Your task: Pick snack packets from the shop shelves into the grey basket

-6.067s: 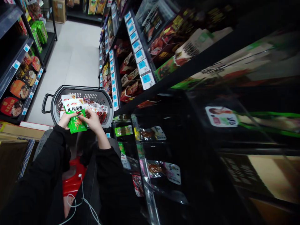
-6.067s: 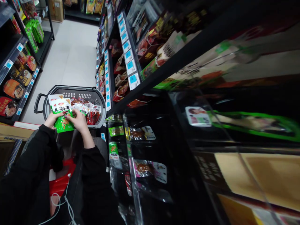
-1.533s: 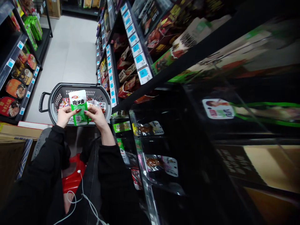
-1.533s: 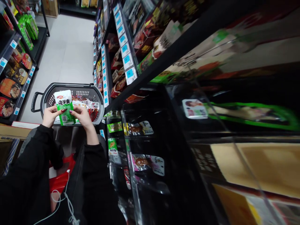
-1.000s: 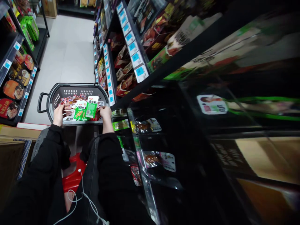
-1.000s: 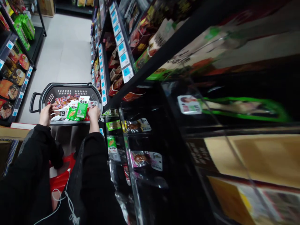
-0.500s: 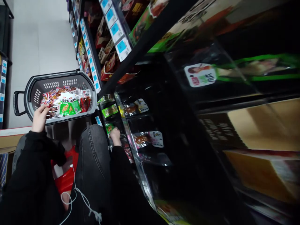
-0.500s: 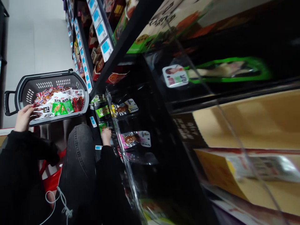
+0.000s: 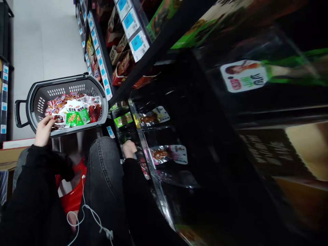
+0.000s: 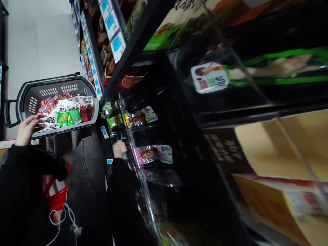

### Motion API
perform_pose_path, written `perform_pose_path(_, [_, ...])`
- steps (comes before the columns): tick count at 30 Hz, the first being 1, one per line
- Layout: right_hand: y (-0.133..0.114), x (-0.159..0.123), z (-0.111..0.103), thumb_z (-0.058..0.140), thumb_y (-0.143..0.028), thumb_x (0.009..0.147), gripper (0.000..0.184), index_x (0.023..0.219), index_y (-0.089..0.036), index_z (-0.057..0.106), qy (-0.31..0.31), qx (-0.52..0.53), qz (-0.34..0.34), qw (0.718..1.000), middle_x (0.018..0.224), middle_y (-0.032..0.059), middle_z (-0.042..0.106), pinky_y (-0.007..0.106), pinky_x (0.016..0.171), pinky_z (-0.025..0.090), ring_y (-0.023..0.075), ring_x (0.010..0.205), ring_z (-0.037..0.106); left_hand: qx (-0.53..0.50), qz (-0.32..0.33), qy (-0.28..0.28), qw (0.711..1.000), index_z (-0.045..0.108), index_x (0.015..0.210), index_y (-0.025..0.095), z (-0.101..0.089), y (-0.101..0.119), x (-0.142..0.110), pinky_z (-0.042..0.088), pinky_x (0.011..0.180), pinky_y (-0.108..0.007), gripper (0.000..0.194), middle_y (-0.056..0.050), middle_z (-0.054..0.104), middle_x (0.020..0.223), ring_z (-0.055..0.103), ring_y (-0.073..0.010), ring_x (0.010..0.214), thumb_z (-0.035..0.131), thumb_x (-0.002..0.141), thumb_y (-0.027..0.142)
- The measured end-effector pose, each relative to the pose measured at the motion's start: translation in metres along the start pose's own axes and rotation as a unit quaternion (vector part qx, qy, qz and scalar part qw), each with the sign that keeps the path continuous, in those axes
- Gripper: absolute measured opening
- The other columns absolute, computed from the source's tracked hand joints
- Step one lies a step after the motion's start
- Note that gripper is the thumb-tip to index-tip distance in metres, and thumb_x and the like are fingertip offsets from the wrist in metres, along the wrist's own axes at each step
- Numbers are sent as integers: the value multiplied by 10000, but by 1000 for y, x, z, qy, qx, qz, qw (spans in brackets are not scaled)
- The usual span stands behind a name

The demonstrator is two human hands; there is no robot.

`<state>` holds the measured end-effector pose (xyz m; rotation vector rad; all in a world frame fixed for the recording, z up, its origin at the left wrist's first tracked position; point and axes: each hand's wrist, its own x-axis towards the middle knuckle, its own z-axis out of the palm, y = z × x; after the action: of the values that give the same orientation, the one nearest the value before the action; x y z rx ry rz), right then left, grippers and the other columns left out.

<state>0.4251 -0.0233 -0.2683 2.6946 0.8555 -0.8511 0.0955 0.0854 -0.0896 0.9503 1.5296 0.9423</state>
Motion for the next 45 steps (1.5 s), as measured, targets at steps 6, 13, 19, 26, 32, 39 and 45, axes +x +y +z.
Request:
perform_pose_path(6, [10, -123, -39, 406, -169, 861, 266, 999, -134, 631, 230, -42, -163, 958, 964, 172, 572, 376, 681, 422, 273, 886, 544, -17, -86, -104, 991, 664, 688, 119, -2, -7, 4, 489, 521, -250, 339, -86, 662, 628, 602, -155, 538, 688, 591, 443])
perform_pose_path(13, [-39, -187, -110, 527, -168, 828, 238, 791, -304, 719, 406, 216, -570, 681, 789, 53, 567, 366, 786, 383, 204, 869, 440, -106, -234, -418, 871, 702, 774, 136, 3, -14, -9, 507, 473, -304, 576, -176, 690, 798, 654, -251, 633, 693, 519, 653])
perform_pose_path(19, [-154, -182, -124, 520, -253, 851, 231, 734, -276, 718, 264, 302, -636, 660, 1089, 45, 570, 388, 935, 376, 214, 1058, 419, -194, -69, -316, 926, 655, 682, 117, -4, -7, -16, 434, 391, -199, 325, -21, 573, 547, 499, -84, 414, 827, 497, 320])
perform_pose_path(26, [-188, -160, -79, 506, -411, 801, 419, 1159, -194, 529, -113, 593, -458, 652, 1083, 87, 578, 302, 756, 503, 179, 949, 579, -120, 34, -233, 964, 595, 644, 113, 0, -9, -7, 508, 480, -229, 350, -22, 590, 607, 574, -118, 518, 805, 521, 365])
perform_pose_path(32, [-188, -156, -82, 651, -478, 688, 523, 1113, -199, 530, -222, 670, -422, 569, 911, 39, 643, 298, 761, 503, 174, 863, 615, -39, 134, -189, 972, 568, 703, 125, -1, -11, -5, 511, 504, -227, 393, 6, 510, 647, 528, -98, 573, 688, 644, 494])
perform_pose_path(39, [-188, -157, -84, 731, -354, 615, 299, 822, -169, 618, -175, 670, -422, 586, 753, 11, 637, 267, 713, 491, 137, 702, 601, 36, 189, -158, 969, 572, 834, 144, 4, -20, -3, 513, 514, -249, 343, -10, 488, 701, 490, -108, 588, 566, 764, 479])
perform_pose_path(45, [-186, -158, -86, 737, -329, 596, 283, 792, -169, 610, -172, 675, -415, 585, 733, 6, 617, 258, 686, 485, 128, 680, 585, 69, 205, -151, 965, 560, 898, 156, 4, -24, -1, 506, 522, -257, 342, -12, 499, 713, 482, -110, 578, 525, 799, 481])
